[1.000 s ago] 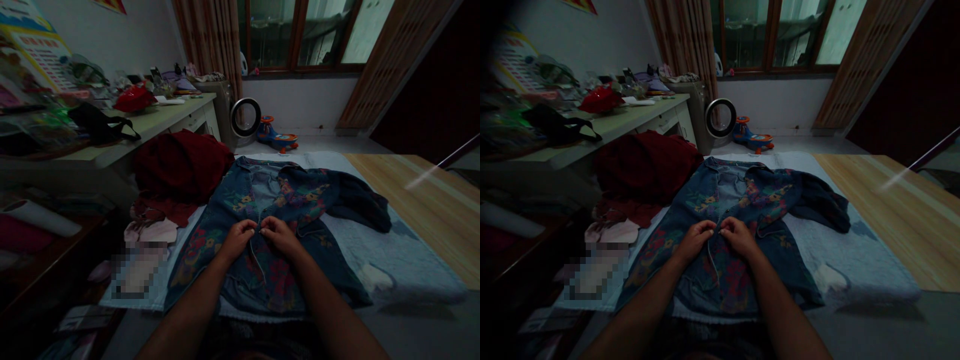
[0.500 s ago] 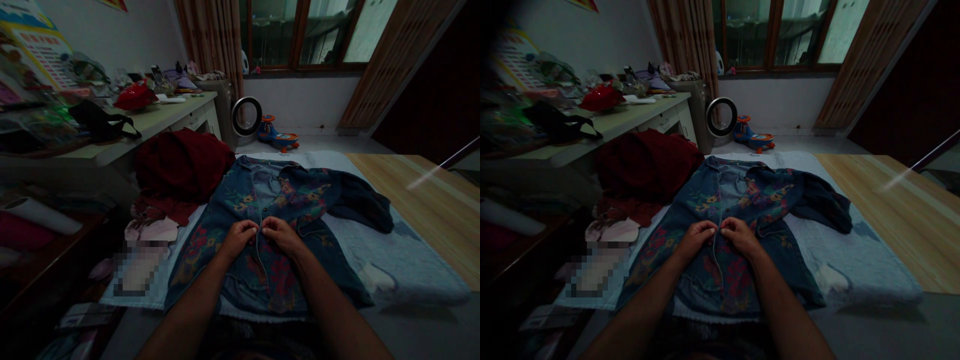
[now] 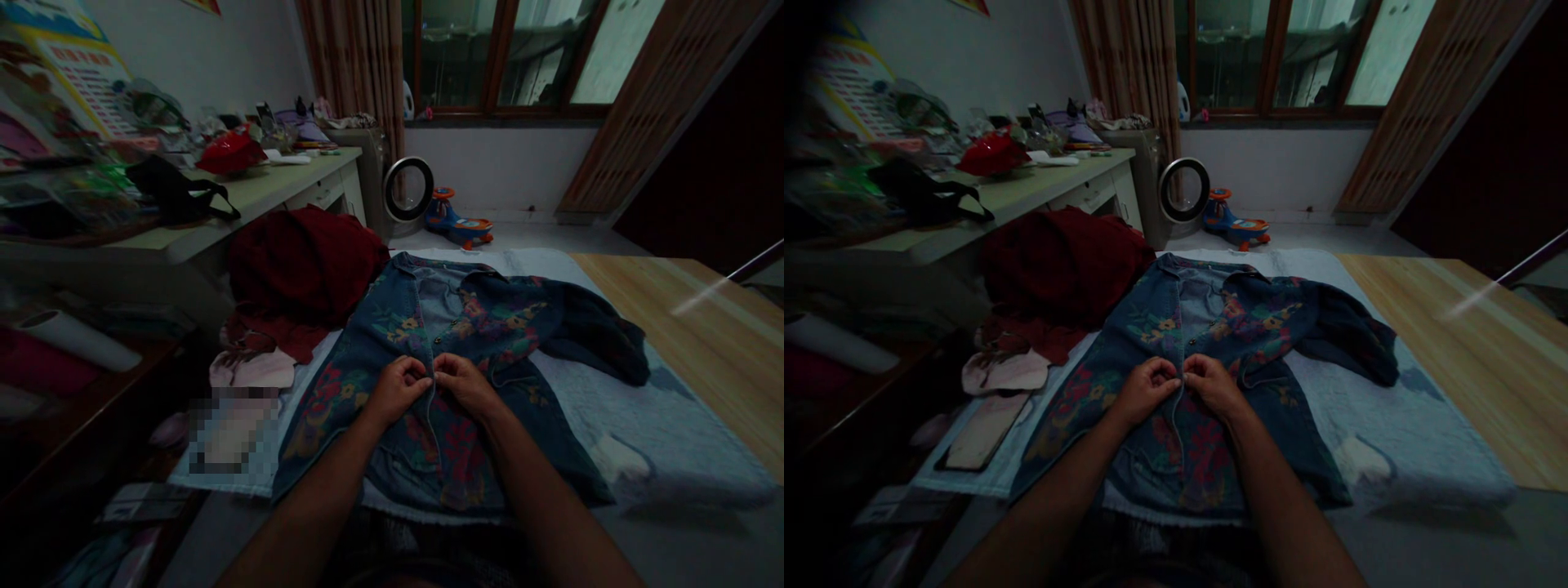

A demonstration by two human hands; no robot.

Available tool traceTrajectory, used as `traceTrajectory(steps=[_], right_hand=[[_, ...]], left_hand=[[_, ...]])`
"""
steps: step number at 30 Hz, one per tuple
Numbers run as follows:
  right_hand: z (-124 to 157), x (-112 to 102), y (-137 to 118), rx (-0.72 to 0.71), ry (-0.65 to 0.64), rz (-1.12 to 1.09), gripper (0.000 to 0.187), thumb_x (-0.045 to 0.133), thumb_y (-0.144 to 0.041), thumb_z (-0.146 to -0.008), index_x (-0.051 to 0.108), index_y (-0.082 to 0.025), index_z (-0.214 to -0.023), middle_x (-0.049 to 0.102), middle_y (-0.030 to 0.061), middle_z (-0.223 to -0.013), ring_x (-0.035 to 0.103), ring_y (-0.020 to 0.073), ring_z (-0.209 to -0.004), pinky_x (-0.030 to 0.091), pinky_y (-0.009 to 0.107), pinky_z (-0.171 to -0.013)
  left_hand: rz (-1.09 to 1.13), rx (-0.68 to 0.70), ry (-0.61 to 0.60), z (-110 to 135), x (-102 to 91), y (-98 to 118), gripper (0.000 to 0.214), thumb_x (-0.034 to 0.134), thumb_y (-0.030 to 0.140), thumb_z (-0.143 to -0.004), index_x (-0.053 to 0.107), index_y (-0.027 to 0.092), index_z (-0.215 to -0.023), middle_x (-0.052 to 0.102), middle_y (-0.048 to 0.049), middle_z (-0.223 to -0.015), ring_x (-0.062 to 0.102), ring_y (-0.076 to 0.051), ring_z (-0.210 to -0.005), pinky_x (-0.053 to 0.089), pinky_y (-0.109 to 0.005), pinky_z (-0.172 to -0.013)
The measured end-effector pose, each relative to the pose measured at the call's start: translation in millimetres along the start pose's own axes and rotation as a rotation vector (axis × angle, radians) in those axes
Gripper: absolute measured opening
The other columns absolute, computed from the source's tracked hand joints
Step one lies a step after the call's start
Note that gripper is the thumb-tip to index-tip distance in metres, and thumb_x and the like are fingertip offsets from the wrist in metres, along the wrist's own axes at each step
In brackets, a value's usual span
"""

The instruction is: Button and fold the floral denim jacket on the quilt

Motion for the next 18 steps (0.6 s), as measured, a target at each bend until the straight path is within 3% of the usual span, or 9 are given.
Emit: traceTrajectory(steps=[9, 18], right_hand=[[-0.7, -1.3, -1.5, -0.039, 0.065, 0.057, 0.021, 0.066, -0.029, -0.066, 0.055, -0.021, -0.082, 0.053, -0.0070, -0.065, 0.046, 0.0090, -0.055, 0.035, 0.021, -0.052], [-2.5, -5.1, -0.4, -0.088, 0.138, 0.256, 0.026, 0.067, -0.041, -0.071, 0.053, -0.021, -0.078, 0.050, -0.0056, -0.067, 0.048, 0.0108, -0.058, 0.037, 0.022, -0.052]], left_hand=[[-0.037, -0.025, 0.009, 0.8, 3.0, -1.2, 0.014, 0.070, 0.024, -0.071, 0.061, 0.016, -0.079, 0.057, 0.0025, -0.073, 0.051, -0.010, -0.062, 0.042, -0.021, -0.059], [-0.129, 0.002, 0.023, 2.2, 4.4, 5.0, 0.010, 0.067, 0.022, -0.073, 0.060, 0.017, -0.077, 0.054, 0.0038, -0.068, 0.049, -0.010, -0.060, 0.040, -0.021, -0.057]])
Point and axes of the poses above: each hand's wrist, its own z-axis away from the middle knuckle, its own x-axis out of the palm, y = z × x, the point moved 8 cm from there along -z, towards the middle knuckle
